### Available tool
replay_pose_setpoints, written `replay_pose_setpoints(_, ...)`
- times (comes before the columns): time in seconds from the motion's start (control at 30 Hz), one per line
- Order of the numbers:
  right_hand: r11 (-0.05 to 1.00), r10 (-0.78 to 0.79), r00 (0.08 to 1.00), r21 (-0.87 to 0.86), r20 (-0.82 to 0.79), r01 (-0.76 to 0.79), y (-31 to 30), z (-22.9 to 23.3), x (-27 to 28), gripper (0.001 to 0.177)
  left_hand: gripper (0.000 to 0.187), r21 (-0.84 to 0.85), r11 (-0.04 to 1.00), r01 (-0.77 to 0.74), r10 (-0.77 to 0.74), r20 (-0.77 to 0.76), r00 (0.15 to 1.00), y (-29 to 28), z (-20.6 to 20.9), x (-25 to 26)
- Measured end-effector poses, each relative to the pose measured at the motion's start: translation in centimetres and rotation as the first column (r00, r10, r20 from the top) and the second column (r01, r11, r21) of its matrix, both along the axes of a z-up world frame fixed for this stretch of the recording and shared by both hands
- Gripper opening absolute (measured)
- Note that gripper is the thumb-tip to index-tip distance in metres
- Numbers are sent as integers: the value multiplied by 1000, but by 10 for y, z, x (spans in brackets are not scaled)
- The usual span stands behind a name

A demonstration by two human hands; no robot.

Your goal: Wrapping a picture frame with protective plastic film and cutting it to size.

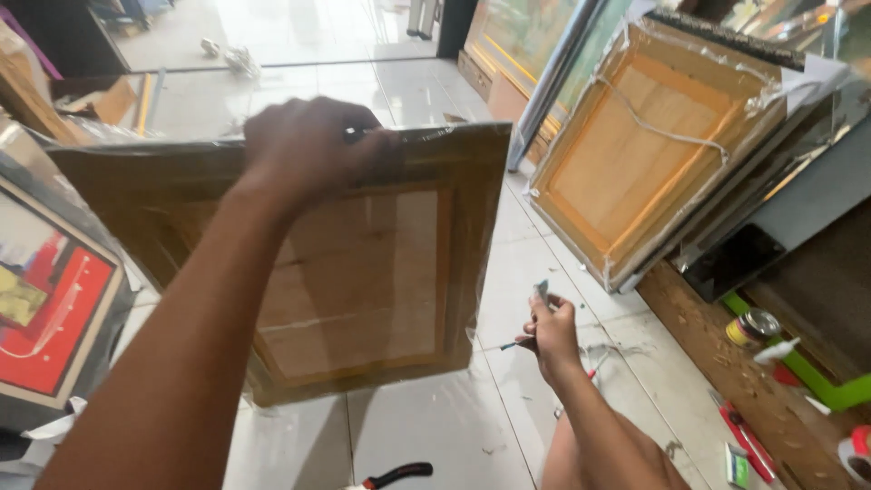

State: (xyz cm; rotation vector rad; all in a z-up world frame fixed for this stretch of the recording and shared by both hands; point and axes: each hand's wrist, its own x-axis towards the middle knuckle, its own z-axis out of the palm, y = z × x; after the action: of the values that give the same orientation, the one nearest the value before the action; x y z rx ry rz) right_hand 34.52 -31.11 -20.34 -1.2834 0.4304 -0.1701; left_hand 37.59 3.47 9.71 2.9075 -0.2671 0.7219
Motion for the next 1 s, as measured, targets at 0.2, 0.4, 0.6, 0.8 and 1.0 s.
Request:
replay_pose_setpoints(0.2, 979, 203, 855, -110, 476, -172, 60, 184, -54, 46, 52, 31, 1000, 4, 2, -189, 982, -6, 28, -30)
replay_pose_setpoints(0.4, 283, 437, 888, -959, 145, 17, 108, 291, -77, 48, 45, 18, 1000, 3, 1, -213, 977, -9, 44, -67)
replay_pose_setpoints(0.6, 175, 493, 857, -982, 148, 69, 122, 295, -69, 41, 55, -69, 996, 50, -56, -87, 995, -6, 34, -76)
replay_pose_setpoints(0.8, 59, 471, 867, -986, 165, 156, 119, 279, -51, 43, 38, -26, 997, 79, -79, -17, 997, -4, 26, -80)
replay_pose_setpoints(1.0, -30, 452, 892, -999, 12, 28, 122, 299, -61, 57, 45, -168, 975, 148, -183, -222, 958, -1, 55, -103)
